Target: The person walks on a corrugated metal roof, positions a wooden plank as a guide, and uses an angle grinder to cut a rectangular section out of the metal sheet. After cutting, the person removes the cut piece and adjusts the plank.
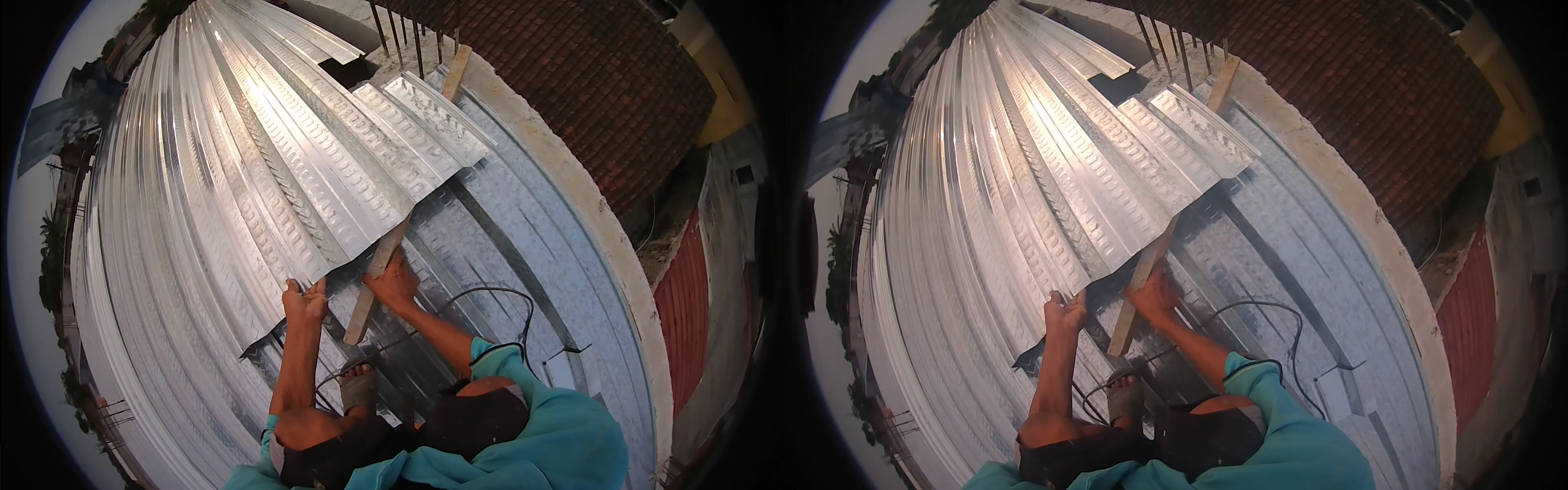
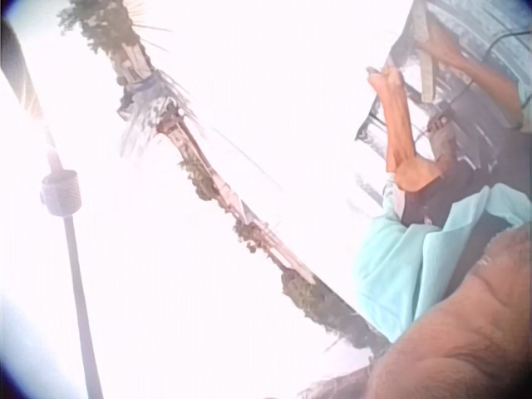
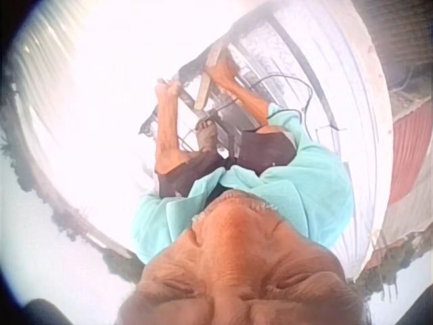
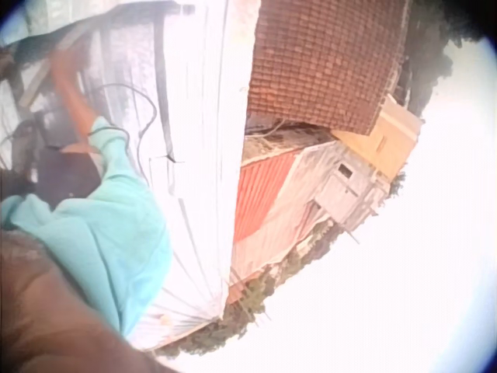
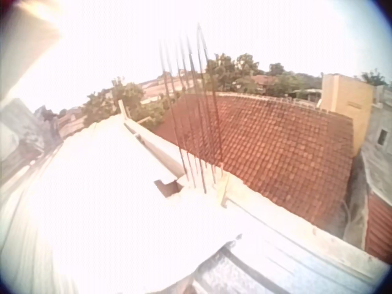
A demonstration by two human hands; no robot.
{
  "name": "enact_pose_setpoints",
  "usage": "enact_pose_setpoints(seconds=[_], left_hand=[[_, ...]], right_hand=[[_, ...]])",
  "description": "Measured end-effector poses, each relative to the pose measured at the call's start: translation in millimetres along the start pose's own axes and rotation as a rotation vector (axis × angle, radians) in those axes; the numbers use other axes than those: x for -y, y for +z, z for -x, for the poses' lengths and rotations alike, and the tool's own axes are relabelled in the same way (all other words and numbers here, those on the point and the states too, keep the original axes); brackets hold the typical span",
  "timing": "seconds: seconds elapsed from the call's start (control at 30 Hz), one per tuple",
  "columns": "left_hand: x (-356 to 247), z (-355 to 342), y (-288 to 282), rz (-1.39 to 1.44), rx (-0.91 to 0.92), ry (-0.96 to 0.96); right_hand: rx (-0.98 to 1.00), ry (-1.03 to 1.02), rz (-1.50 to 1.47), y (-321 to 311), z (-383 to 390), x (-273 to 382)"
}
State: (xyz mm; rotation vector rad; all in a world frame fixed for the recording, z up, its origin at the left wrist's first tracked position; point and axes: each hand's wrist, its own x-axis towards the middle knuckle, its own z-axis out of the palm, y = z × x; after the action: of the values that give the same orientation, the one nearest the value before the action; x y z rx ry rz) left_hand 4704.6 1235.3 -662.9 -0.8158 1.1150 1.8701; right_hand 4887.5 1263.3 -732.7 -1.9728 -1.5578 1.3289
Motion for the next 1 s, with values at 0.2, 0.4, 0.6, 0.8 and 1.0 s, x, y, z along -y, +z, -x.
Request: enact_pose_setpoints(seconds=[0.2,0.4,0.6,0.8,1.0], left_hand=[[0.9,11.0,4.8,0.007,-0.031,-0.004],[2.1,8.3,3.1,-0.003,-0.017,-0.016],[2.1,9.5,3.6,-0.022,-0.024,0.000],[-2.8,2.7,-3.2,-0.035,0.016,0.001],[2.5,8.9,1.8,-0.035,0.029,0.012]], right_hand=[[0.032,0.118,-0.002,-41.0,5.6,-34.5],[-0.047,0.089,0.030,-99.2,20.4,-93.4],[-0.150,0.103,-0.269,-96.5,9.2,-101.0],[-0.084,0.127,-0.610,-103.5,8.1,-121.5],[-0.060,0.098,-0.731,-122.8,17.6,-144.2]])
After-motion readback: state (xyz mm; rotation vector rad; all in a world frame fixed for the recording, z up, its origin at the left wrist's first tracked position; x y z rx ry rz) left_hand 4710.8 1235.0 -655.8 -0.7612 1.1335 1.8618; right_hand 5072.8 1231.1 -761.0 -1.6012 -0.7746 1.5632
